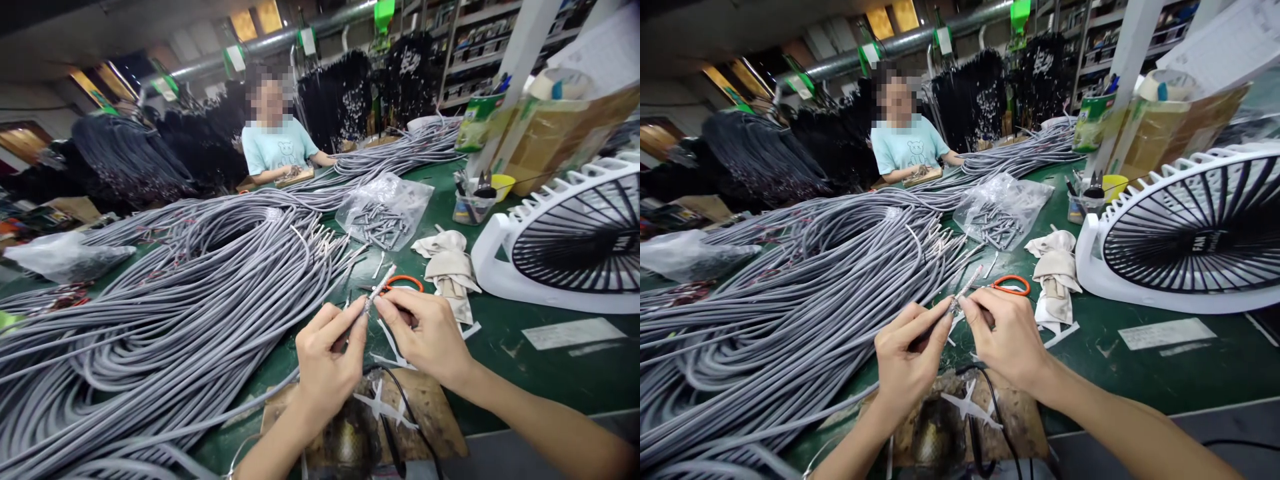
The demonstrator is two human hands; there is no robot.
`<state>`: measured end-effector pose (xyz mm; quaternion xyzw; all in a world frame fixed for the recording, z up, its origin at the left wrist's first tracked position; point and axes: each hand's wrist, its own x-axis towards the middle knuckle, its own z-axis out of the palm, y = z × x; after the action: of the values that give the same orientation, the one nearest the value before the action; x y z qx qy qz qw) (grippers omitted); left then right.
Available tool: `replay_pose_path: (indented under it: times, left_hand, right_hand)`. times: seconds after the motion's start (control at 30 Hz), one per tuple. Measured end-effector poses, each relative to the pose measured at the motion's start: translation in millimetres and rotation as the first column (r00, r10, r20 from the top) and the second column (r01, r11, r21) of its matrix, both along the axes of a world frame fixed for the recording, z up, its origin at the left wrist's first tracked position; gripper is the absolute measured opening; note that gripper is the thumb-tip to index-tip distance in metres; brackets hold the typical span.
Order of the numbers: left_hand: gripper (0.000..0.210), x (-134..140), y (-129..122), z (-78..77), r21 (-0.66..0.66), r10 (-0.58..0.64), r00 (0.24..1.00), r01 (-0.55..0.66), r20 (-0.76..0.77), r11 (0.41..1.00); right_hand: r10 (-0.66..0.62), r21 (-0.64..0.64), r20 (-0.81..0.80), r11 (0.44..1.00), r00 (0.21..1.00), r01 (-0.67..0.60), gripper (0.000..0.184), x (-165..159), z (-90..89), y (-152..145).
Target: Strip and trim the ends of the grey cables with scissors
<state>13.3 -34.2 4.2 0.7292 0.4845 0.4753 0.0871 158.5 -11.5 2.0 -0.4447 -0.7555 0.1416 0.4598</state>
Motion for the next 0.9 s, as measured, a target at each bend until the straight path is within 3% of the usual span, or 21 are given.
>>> replay_pose_path:
  times: [0.17, 0.37, 0.9]
  left_hand:
    - [0.024, 0.5, -2.7, 0.2, 0.042, 0.037, 0.999, -0.036, -0.019, 0.998]
    - [0.024, -0.5, -3.4, 4.1, 0.047, 0.069, 0.998, -0.069, 0.006, 0.997]
    - [0.023, 0.3, -4.2, 3.0, 0.028, 0.037, 0.999, -0.037, -0.015, 0.999]
  right_hand:
    - [-0.022, 0.129, 0.039, 0.992, 0.999, 0.016, 0.022, 0.8, -2.9, 1.1]
    - [-0.042, 0.196, 0.085, 0.980, 0.996, 0.025, 0.017, 4.1, -3.6, -0.6]
    - [-0.002, 0.179, 0.091, 0.984, 0.996, -0.014, 0.019, 4.0, -0.6, -2.0]
